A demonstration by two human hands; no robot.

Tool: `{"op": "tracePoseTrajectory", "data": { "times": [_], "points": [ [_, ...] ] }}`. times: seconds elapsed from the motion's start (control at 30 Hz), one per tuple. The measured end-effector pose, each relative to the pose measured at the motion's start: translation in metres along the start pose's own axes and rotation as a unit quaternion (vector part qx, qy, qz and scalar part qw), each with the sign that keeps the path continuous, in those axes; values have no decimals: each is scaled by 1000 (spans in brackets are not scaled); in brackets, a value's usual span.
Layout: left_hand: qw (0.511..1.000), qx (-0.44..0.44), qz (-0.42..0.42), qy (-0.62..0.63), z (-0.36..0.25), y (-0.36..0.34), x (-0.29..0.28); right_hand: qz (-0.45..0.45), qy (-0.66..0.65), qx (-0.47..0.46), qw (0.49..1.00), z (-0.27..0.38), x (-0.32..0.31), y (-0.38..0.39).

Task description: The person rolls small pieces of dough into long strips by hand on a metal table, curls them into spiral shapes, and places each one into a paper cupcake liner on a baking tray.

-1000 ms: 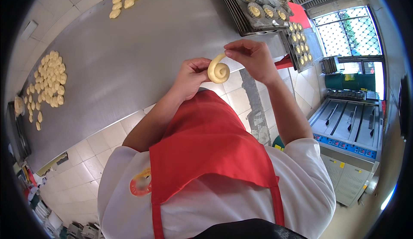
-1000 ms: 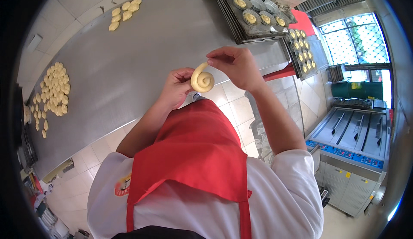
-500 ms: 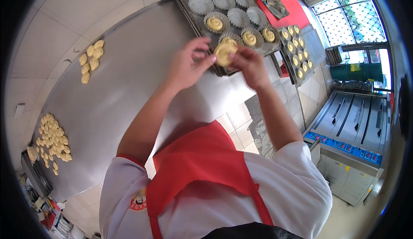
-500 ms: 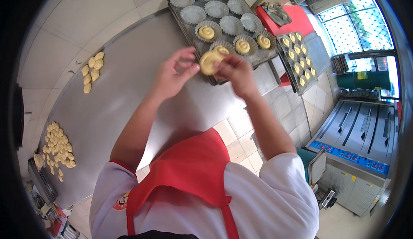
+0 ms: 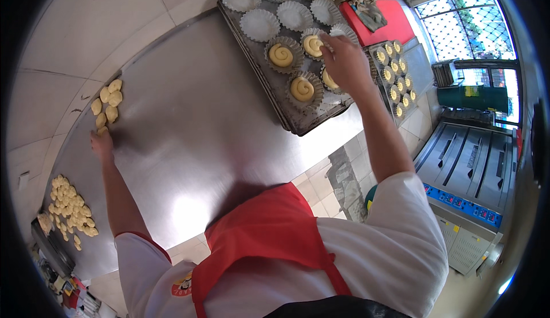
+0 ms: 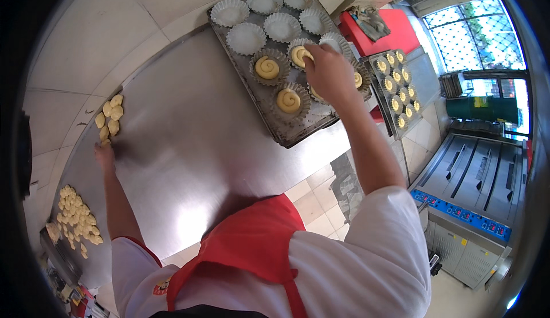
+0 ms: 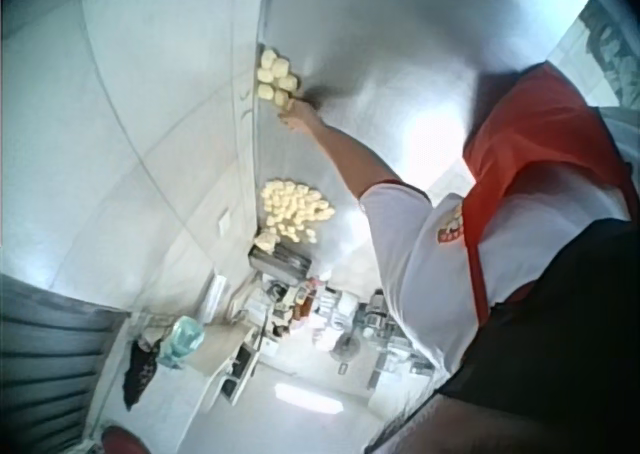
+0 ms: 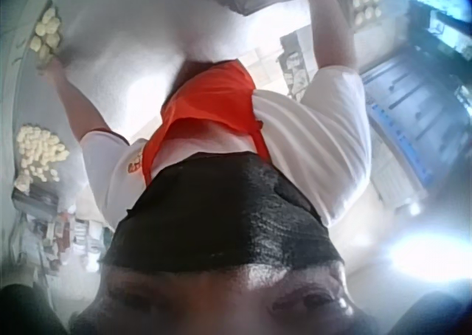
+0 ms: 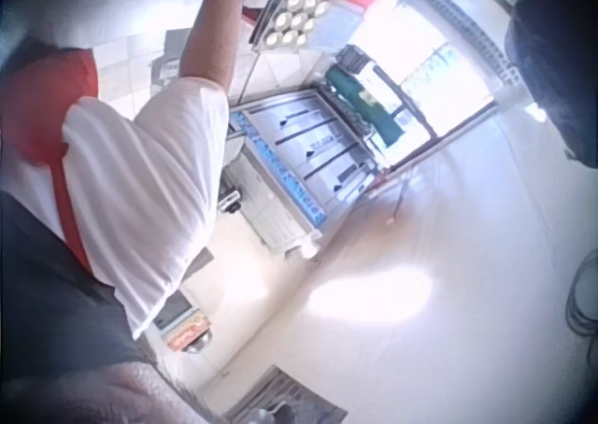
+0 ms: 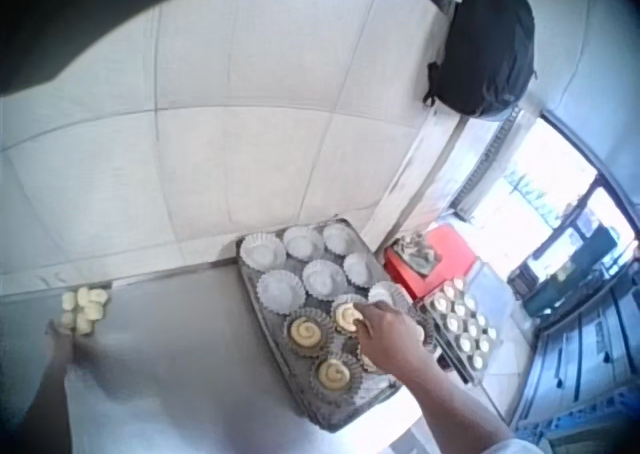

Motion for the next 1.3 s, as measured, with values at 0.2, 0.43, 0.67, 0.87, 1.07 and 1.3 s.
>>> {"op": "tracePoseTrajectory", "data": {
  "times": [0.2, 0.43, 0.67, 0.87, 1.07, 1.3],
  "points": [
    [979, 32, 59, 190, -49, 68, -45, 50, -254, 77, 963, 137, 36, 110],
    [682, 177, 379, 600, -95, 310, -164, 131, -536, 74, 830, 370, 138, 217],
    [816, 294, 264, 421, -25, 397, -137, 119, -75, -187, 972, 353, 210, 320],
    [818, 148, 261, 490, 49, 375, -160, 221, 104, -154, 957, 376, 281, 295],
    [798, 173, 222, 533, 40, 361, -160, 42, 96, -67, 992, 334, 306, 85],
    [687, 325, 364, 538, -102, 464, -157, 130, 41, -153, 979, 348, 270, 321]
  ]
}}
Point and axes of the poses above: each hand's wrist, its own y-axis away from the middle knuckle, its own x-axis out of the palm, z = x × y, the point moved 9 cm from there along -y, towards the middle knuckle, and after that the axes turned 3 degrees about -x, right-handed, at the moved point
